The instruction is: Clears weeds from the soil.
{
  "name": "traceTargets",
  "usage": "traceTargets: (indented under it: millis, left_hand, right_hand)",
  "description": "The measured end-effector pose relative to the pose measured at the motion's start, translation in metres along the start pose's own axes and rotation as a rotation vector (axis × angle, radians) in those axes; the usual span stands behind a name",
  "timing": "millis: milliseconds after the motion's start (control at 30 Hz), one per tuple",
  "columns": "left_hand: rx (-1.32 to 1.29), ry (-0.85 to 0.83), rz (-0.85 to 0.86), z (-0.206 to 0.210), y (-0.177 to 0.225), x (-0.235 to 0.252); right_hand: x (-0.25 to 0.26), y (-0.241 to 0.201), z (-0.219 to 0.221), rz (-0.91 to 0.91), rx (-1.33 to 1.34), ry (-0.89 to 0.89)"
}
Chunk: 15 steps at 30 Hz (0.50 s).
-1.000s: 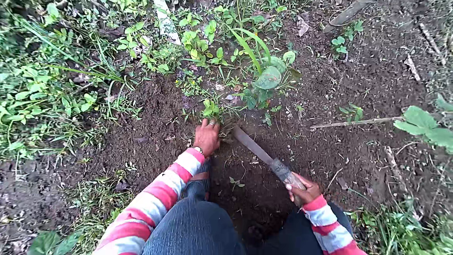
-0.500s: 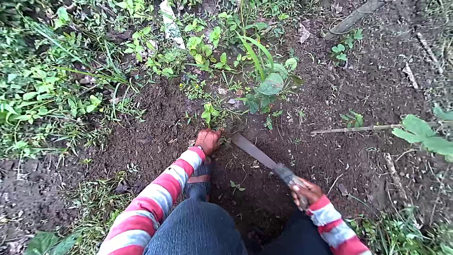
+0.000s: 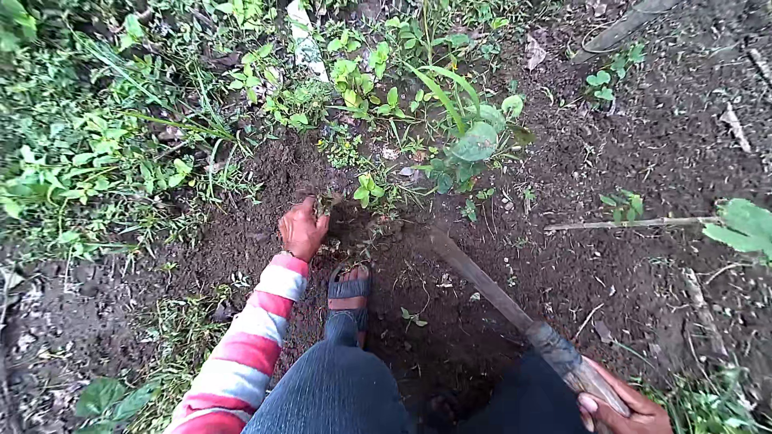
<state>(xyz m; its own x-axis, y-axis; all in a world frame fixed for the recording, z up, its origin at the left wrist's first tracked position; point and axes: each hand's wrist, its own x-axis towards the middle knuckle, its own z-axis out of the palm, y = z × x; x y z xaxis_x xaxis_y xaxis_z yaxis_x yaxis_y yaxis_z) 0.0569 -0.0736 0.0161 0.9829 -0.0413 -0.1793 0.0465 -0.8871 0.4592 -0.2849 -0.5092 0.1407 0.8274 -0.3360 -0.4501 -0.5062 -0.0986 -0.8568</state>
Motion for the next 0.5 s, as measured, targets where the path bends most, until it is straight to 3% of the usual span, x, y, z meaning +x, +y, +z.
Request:
traceTargets:
  millis: [67, 133, 267, 400, 500]
  left_hand:
    - [-0.021, -0.077, 0.143, 0.009, 0.014, 0.0]
    - [-0.025, -0.208, 0.252, 0.023, 0.036, 0.002]
    - [0.258, -0.501, 0.243, 0.066, 0.083, 0.012]
    - [0.409, -0.47, 0.273, 0.096, 0.089, 0.014]
    - [0.435, -0.496, 0.262, 0.089, 0.092, 0.024]
  right_hand:
    - [0.009, 0.014, -0.004, 0.086, 0.159, -0.031]
    - [0.042, 0.022, 0.023, 0.129, 0.184, 0.006]
    - [0.112, 0.01, 0.088, 0.167, 0.092, 0.024]
    - [0.096, 0.018, 0.099, 0.191, 0.138, 0.01]
    - [0.086, 0.022, 0.107, 0.262, 0.253, -0.011]
